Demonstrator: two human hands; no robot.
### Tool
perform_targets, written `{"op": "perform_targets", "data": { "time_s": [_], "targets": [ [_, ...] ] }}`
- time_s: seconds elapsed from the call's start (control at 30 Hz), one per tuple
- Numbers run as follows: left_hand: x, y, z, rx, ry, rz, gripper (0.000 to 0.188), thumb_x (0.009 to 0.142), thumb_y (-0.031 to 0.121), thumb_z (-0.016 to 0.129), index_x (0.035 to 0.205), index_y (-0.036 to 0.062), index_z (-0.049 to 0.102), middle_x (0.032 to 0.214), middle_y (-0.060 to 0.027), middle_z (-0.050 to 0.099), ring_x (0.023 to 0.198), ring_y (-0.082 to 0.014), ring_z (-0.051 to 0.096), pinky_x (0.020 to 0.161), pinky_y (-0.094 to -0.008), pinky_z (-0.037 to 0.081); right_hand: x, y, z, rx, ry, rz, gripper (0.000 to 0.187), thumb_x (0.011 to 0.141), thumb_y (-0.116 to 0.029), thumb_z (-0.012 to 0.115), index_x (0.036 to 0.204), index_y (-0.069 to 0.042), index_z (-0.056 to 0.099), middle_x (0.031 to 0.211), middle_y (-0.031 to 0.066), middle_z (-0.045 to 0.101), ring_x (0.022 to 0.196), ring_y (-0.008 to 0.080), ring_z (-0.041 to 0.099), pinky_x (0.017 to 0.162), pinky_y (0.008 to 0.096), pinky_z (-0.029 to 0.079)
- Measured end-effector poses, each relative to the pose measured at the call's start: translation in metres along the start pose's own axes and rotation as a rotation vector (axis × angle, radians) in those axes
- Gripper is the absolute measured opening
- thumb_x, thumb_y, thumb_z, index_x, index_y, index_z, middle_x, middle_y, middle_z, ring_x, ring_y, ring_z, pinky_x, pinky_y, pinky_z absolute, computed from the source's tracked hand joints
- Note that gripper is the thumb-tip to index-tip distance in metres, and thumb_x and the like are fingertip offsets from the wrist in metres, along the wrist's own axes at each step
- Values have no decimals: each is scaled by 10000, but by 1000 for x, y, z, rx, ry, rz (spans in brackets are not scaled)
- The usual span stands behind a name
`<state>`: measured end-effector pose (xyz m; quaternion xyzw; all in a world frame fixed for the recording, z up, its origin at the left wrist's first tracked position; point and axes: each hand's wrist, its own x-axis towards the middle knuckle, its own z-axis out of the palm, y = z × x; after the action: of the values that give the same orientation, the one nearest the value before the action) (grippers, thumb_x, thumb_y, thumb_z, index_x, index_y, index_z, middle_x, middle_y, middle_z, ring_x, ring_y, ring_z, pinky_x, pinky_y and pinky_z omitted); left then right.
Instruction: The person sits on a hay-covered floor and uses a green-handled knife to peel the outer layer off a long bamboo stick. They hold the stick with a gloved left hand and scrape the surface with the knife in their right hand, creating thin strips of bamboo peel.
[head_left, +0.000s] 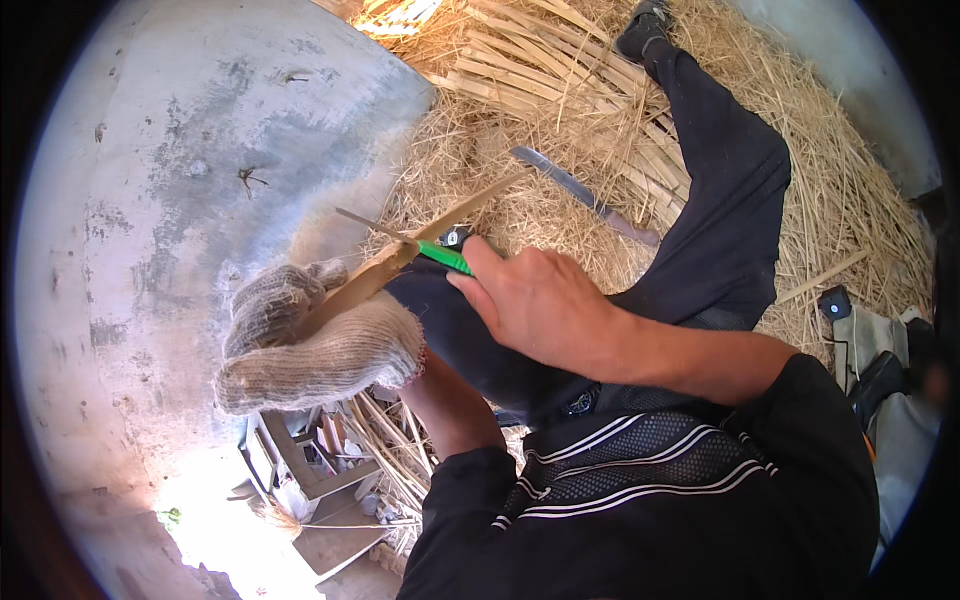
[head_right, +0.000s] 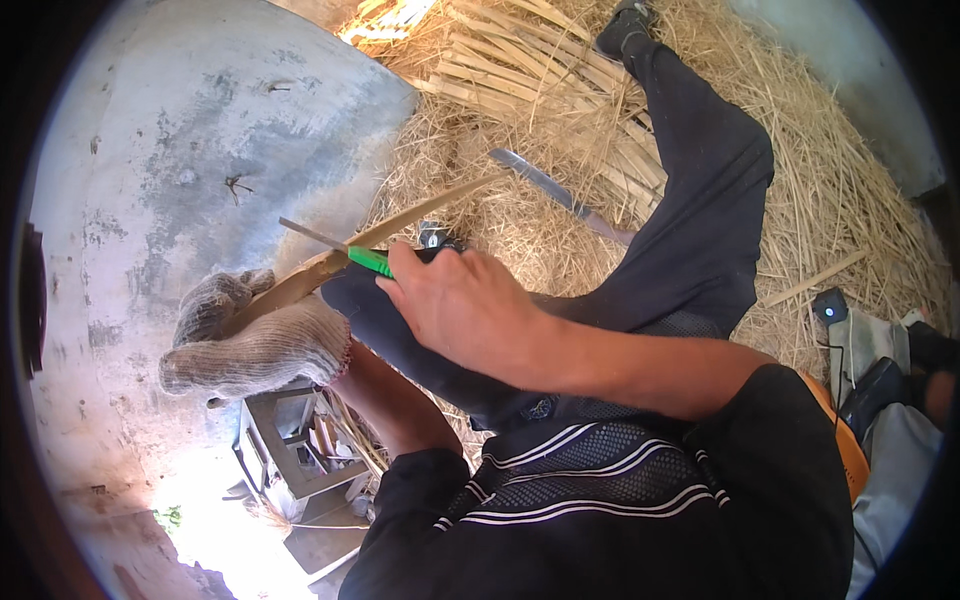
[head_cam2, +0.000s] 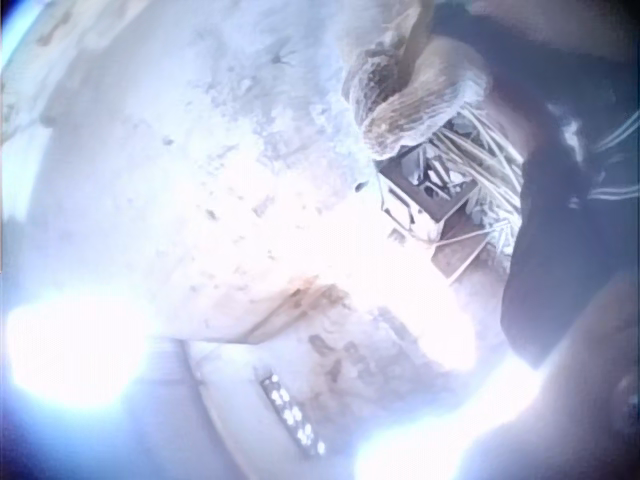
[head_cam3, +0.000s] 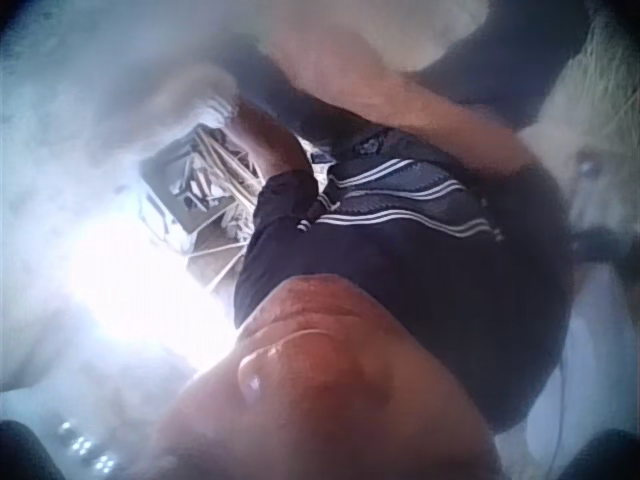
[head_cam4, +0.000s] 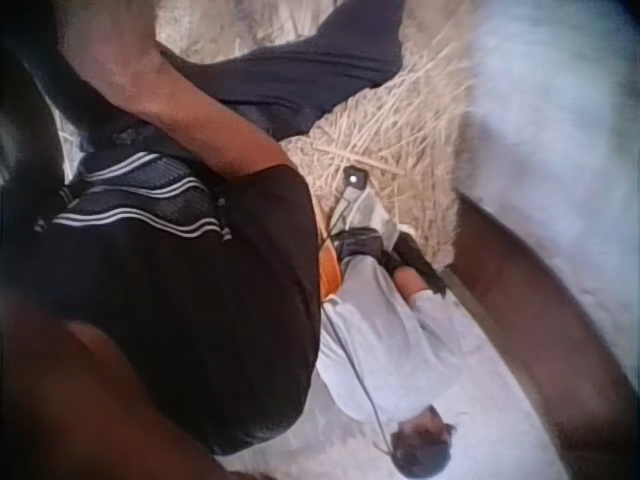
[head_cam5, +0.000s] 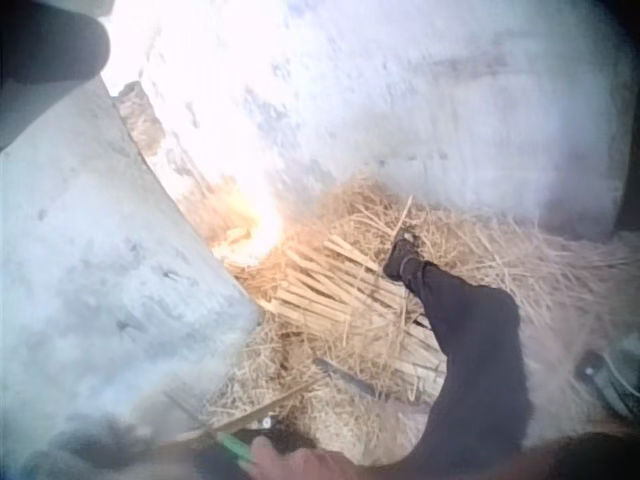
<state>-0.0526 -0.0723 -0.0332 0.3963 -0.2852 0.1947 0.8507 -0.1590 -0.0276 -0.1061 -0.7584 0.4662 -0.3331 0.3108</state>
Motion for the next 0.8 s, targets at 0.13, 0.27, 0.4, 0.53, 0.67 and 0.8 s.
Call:
{"op": "perform_targets", "data": {
  "time_s": [0.13, 0.27, 0.4, 0.53, 0.67, 0.8],
  "targets": [
    [2, 1, -3, -8, -174, 94, 573, 984, 575, 350, 670, 108, 458, 576, -35, 465, 470, -136, 481, 384, -252, 410, 15, 99, 47, -266, 5, -39, 279, 977, -232, 495, 941, 31, 578, 720, 244, 628, 629, 409, 645, 587, 492, 527],
    [14, -17, -8, 32, -246, 240, 586, 976, 593, 343, 679, 105, 470, 596, -34, 492, 452, -124, 491, 373, -244, 421, -6, 83, 36, -13, -105, 248, 311, 979, -219, 486, 907, 76, 553, 687, 292, 608, 643, 463, 626, 608, 527, 504],
    [23, -23, -7, 63, -221, 215, 575, 969, 605, 354, 687, 116, 460, 603, -27, 463, 476, -126, 480, 395, -258, 410, -7, 60, 14, -67, -69, 201, 308, 983, -246, 498, 922, 55, 518, 612, 269, 582, 600, 467, 607, 545, 509, 494],
    [24, -21, -15, 77, -158, 206, 575, 956, 623, 388, 677, 123, 441, 610, -23, 436, 484, -144, 466, 412, -279, 384, 5, 25, -29, 117, -98, 184, 292, 986, -235, 489, 906, 44, 511, 637, 240, 614, 605, 429, 641, 544, 484, 522],
    [13, -16, -11, 42, -172, 196, 593, 940, 638, 421, 660, 115, 438, 602, -29, 442, 485, -151, 463, 413, -273, 371, 4, 4, -11, 153, -65, 48, 276, 976, -238, 514, 891, 24, 507, 574, 212, 596, 555, 410, 640, 499, 451, 531],
    [14, -18, -11, -5, -218, 225, 590, 943, 626, 427, 655, 111, 433, 586, -30, 439, 477, -153, 457, 407, -273, 359, 6, 5, 4, 134, 7, 17, 258, 957, -231, 564, 876, -3, 472, 516, 237, 528, 494, 444, 572, 435, 494, 461]
  ]
}}
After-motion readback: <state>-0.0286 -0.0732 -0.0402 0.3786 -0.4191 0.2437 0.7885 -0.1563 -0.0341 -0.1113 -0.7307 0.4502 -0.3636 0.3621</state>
